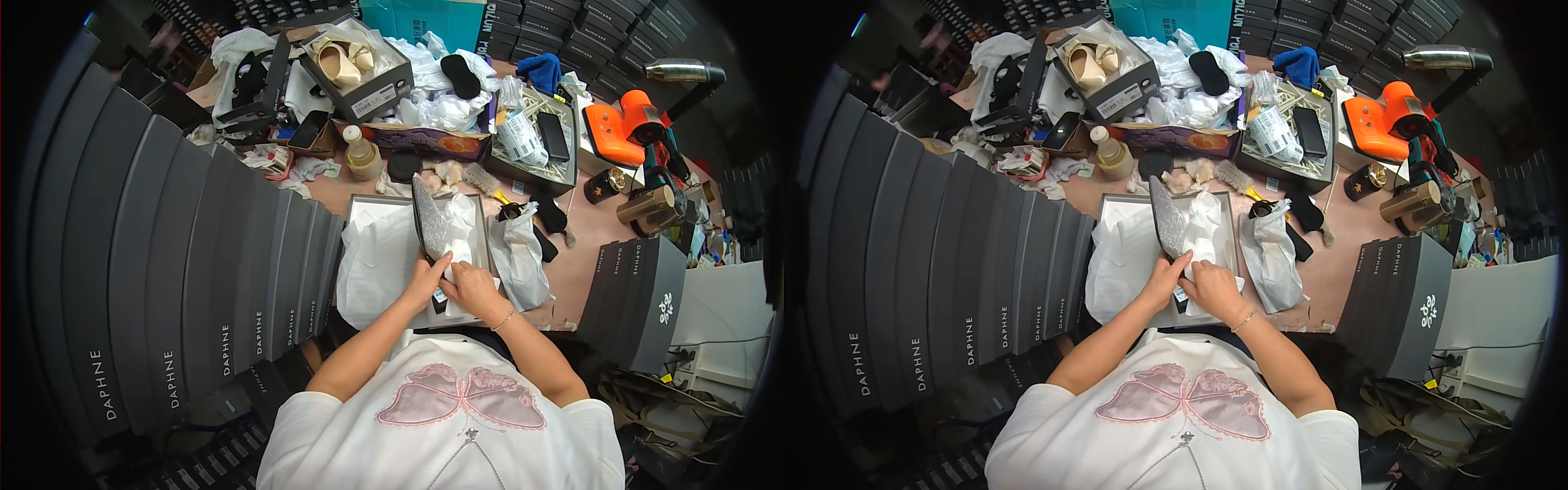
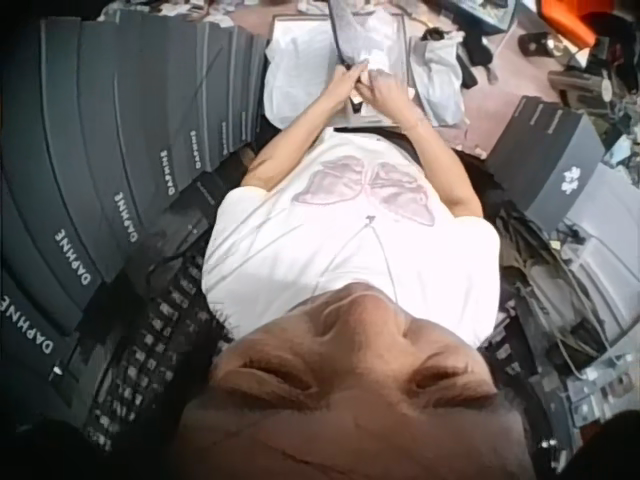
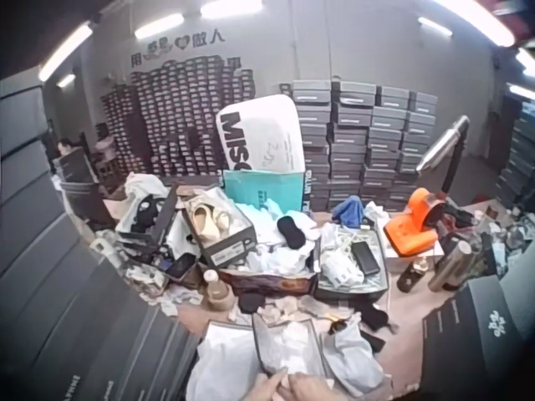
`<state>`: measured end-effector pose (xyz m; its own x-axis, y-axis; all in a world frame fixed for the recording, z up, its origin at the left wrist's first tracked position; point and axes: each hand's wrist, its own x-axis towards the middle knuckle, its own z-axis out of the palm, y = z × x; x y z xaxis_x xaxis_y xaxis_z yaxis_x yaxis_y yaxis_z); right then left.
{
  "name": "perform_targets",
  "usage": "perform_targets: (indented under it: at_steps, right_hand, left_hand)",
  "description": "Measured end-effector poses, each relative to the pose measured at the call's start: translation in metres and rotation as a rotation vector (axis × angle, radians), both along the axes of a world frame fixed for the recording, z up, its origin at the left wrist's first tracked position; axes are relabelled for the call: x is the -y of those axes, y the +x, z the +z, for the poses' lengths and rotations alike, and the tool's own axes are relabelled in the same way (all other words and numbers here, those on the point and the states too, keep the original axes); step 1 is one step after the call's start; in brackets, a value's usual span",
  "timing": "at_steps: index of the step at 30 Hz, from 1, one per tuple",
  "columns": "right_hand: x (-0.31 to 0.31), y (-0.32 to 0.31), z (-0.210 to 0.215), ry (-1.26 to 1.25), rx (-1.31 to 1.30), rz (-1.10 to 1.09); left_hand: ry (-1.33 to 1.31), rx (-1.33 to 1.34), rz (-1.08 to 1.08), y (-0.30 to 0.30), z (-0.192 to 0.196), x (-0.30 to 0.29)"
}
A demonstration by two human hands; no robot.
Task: The person is inspecting, cleaning with a brush and cloth, and packing high-heeled shoes into boxes.
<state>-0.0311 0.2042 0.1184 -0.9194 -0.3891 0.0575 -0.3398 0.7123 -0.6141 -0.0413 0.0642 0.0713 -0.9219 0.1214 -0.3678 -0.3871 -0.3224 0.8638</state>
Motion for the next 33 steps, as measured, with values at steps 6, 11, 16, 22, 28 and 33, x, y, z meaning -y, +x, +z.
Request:
perform_targets:
  at_steps: [6, 11, 16, 22, 28, 33]
  right_hand:
    - [-0.044, -0.016, -0.011, -0.359, 0.143, -0.388]
    - [-0.064, -0.037, -0.010, -0.380, -0.047, -0.471]
    - [-0.015, -0.046, -0.052, -0.296, -0.115, -0.215]
    - [0.011, -0.028, -0.082, -0.095, 0.309, -0.039]
    - [-0.006, -0.068, -0.120, 0.491, 0.183, 0.060]
    - [0.004, -0.051, -0.112, 0.371, 0.152, -0.006]
  left_hand:
    - [0.175, 0.172, -0.125, -0.015, 0.003, 0.037]
    - [0.312, 0.334, -0.089, -0.018, 0.020, 0.050]
    - [0.329, 0.273, -0.070, -0.024, 0.022, 0.067]
    - [0.268, 0.291, -0.030, -0.030, 0.037, 0.108]
    - [0.539, 0.329, -0.271, -0.004, 0.025, 0.086]
    - [0.480, 0.347, -0.330, 0.012, 0.045, 0.074]
